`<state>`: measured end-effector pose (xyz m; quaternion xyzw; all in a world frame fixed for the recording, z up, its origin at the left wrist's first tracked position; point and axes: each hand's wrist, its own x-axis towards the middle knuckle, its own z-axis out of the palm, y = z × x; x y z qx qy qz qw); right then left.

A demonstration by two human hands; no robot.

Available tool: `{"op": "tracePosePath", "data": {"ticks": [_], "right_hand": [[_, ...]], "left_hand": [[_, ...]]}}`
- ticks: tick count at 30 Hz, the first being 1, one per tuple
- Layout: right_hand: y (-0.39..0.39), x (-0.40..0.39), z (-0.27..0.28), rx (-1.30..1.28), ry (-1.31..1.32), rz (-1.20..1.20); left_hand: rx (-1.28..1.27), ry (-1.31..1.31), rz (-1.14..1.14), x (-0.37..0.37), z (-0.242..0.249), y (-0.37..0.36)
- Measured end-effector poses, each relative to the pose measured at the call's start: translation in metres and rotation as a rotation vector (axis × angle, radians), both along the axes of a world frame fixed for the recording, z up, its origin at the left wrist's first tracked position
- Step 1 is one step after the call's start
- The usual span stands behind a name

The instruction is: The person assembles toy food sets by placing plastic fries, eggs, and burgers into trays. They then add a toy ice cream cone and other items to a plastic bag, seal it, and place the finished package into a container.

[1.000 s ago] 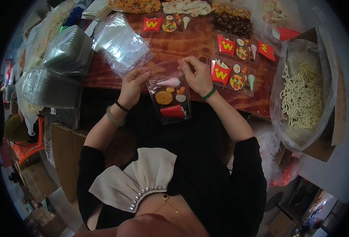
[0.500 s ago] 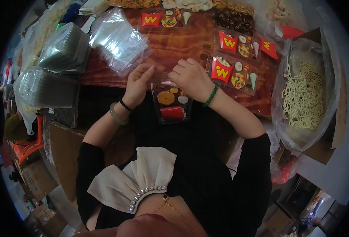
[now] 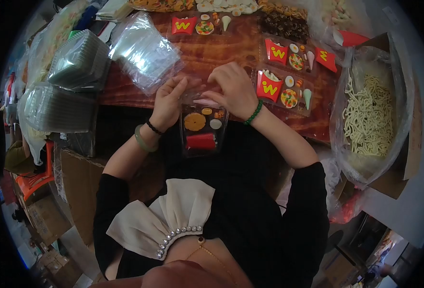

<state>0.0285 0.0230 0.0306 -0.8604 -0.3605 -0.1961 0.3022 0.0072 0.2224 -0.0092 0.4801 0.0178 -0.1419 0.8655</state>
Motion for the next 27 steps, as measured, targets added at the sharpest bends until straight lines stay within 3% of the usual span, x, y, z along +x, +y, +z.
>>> {"op": "tracePosePath", "data": {"ticks": [4,7,8,10,13,15,19,22,25,27], "right_hand": [[0.004,0.011,0.010,0.124,-0.009,-0.043],[0.016,0.020,0.008,0.005,-0.020,0.091],[0.017,0.026,0.003,-0.007,0.104,0.154],[0.021,0.031,0.006,-0.018,0.228,0.228],[0.026,0.034,0.014,-0.061,0.412,0.072],[0.031,0.034,0.016,-0.052,0.057,0.069],[0.031,0.040,-0.003,-0.075,0.184,0.110],[0.032,0.043,-0.005,0.064,0.286,0.143],[0.028,0.043,0.010,0.034,0.180,0.078],[0.023,0.032,0.023,-0.068,-0.085,0.029]], "left_hand": [[0.024,0.013,-0.009,-0.001,-0.006,0.000],[0.015,0.044,-0.031,-0.002,-0.008,-0.004],[0.014,0.044,-0.032,-0.001,-0.007,-0.001],[0.343,0.003,-0.028,0.001,0.002,0.008],[0.280,-0.031,-0.019,0.002,-0.001,0.013],[0.277,-0.056,-0.015,0.003,-0.002,0.013],[0.225,-0.001,-0.036,0.001,0.011,0.008],[0.260,-0.023,-0.070,0.009,-0.004,0.008],[0.250,0.045,-0.090,0.013,-0.006,0.010],[0.209,0.055,-0.086,0.014,-0.007,0.011]]}}
